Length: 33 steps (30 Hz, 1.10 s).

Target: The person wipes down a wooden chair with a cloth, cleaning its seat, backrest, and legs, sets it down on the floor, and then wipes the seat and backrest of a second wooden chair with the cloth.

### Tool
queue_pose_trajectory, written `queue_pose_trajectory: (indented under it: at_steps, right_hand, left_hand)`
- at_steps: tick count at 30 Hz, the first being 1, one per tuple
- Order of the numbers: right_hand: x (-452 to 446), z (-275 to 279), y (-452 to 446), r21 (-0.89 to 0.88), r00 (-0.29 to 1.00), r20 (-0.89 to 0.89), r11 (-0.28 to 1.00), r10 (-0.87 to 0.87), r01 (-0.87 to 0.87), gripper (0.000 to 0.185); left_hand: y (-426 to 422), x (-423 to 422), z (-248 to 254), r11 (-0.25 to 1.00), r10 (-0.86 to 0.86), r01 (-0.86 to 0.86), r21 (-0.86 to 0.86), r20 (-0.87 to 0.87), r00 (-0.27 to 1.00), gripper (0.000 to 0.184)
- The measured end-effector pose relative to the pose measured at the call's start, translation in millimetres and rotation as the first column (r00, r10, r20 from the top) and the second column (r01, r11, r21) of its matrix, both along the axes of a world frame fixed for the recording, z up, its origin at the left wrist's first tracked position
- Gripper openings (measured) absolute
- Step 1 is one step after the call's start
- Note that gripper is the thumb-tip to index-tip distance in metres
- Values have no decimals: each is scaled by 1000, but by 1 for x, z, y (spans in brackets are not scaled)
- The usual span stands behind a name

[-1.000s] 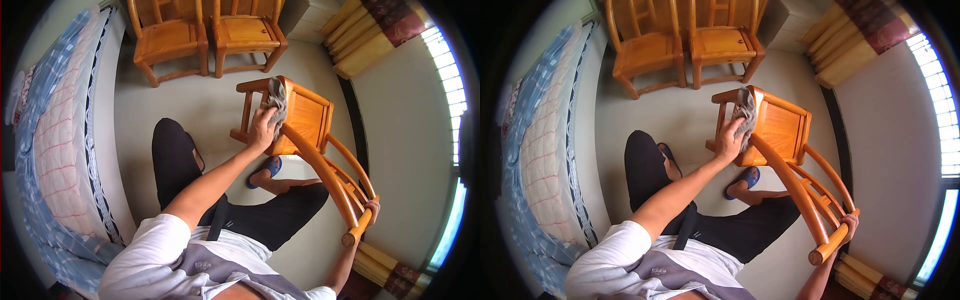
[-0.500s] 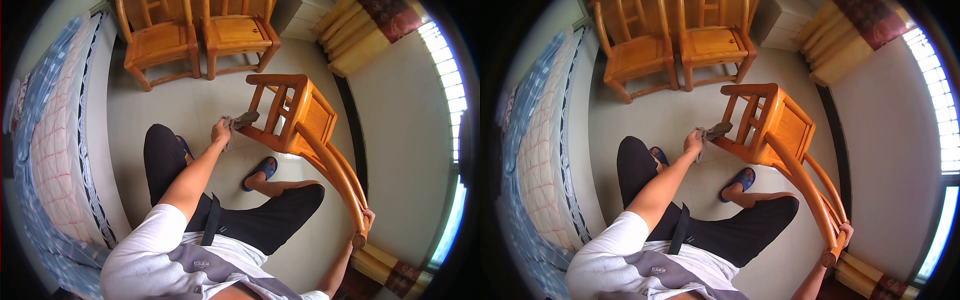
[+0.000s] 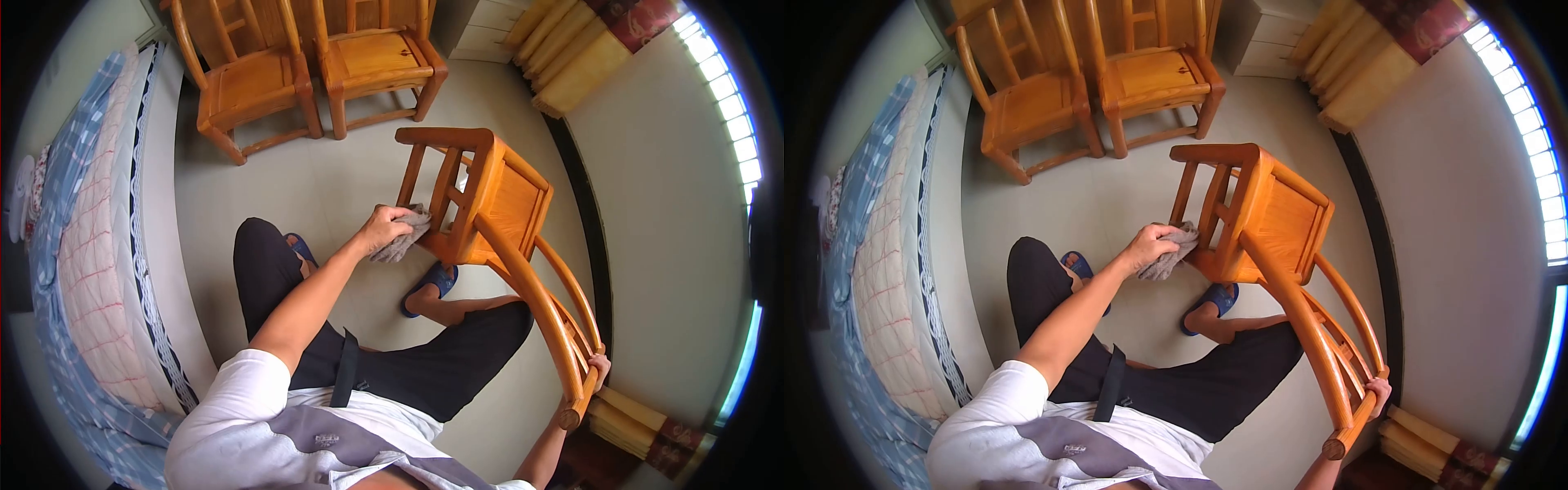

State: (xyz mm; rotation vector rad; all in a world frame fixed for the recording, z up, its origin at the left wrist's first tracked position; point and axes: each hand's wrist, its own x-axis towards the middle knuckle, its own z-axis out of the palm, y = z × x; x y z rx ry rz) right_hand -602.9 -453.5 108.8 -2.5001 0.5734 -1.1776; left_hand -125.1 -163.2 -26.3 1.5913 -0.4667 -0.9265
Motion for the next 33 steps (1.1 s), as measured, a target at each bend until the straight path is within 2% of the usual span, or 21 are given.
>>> queue_pose_trajectory:
  at_steps: [2, 3, 4, 5, 6, 8, 10, 12, 14, 15, 16, 17, 19, 20, 21, 23, 24, 26, 30, 33]
  right_hand:
    - [10, 2, 9, -41, 999, 33, 999, -34, 35, 16]
    - [14, 4, 14, -64, 997, 49, 996, -52, 55, 16]
    - [16, 6, 18, -87, 995, 65, 993, -69, 75, 16]
    - [19, 9, 20, -110, 993, 80, 990, -84, 93, 15]
    - [20, 12, 22, -112, 993, 83, 989, -89, 98, 15]
    - [23, 19, 26, -90, 997, 58, 995, -43, 48, 17]
    - [24, 19, 27, -78, 999, 45, 997, -18, 22, 17]
    - [21, 10, 26, -109, 990, 75, 986, -116, 124, 19]
    - [21, 8, 28, -115, 990, 86, 986, -108, 118, 20]
    - [25, 11, 33, -121, 988, 80, 983, -131, 140, 21]
    - [27, 14, 36, -129, 986, 72, 979, -150, 158, 22]
    - [23, 14, 33, -132, 987, 72, 979, -146, 154, 22]
    - [17, 8, 27, -142, 989, 63, 980, -130, 138, 19]
    - [28, 13, 35, -85, 987, 106, 988, -120, 129, 13]
    - [33, 17, 40, -99, 986, 98, 984, -136, 145, 13]
    - [34, 17, 41, -112, 985, 96, 982, -145, 155, 15]
    - [35, 16, 42, -114, 985, 98, 981, -143, 154, 15]
    - [34, 14, 44, -84, 980, 118, 982, -158, 169, 16]
    - [37, 14, 50, -44, 978, 89, 980, -188, 192, 16]
    - [40, 19, 52, -26, 975, 36, 976, -217, 218, 16]
  left_hand:
    - [-16, -4, 18, 904, 154, -218, -367, -195, 969, 36]
    - [-23, -5, 44, 832, 258, -354, -427, -267, 929, 33]
    - [-33, -1, 52, 833, 248, -344, -432, -264, 932, 33]
    - [-45, 7, 58, 773, 422, -425, -471, -117, 899, 33]
    - [-55, 15, 67, 699, 584, -489, -522, 23, 811, 33]
    - [-74, 27, 85, 707, 663, -381, -596, 373, 649, 32]
    - [-89, 35, 76, 846, 528, -298, -442, 614, 587, 34]
    - [-95, 41, 44, 854, 498, -376, -359, 773, 393, 42]
    - [-96, 49, 9, 754, 563, -589, -291, 747, 352, 45]
    - [-91, 53, -7, 743, 562, -667, -55, 593, 577, 41]
    - [-79, 60, -21, 765, 441, -617, 186, 549, 711, 41]
    - [-61, 64, -30, 816, 270, -460, 350, 473, 839, 44]
    - [-37, 58, -39, 847, 157, -362, 389, 469, 869, 44]
    - [-26, 53, -40, 838, 100, -324, 438, 462, 881, 42]
    - [-16, 47, -41, 834, 94, -325, 446, 464, 881, 42]
    - [-4, 36, -44, 850, 260, -388, 357, 357, 897, 35]
    - [1, 32, -44, 850, 262, -390, 354, 357, 897, 35]
    - [9, 25, -40, 903, 402, -381, 200, -75, 913, 30]
    - [8, 9, -14, 904, 427, -419, 84, -193, 884, 29]
    - [9, -2, 11, 929, 287, -355, -106, -399, 871, 27]
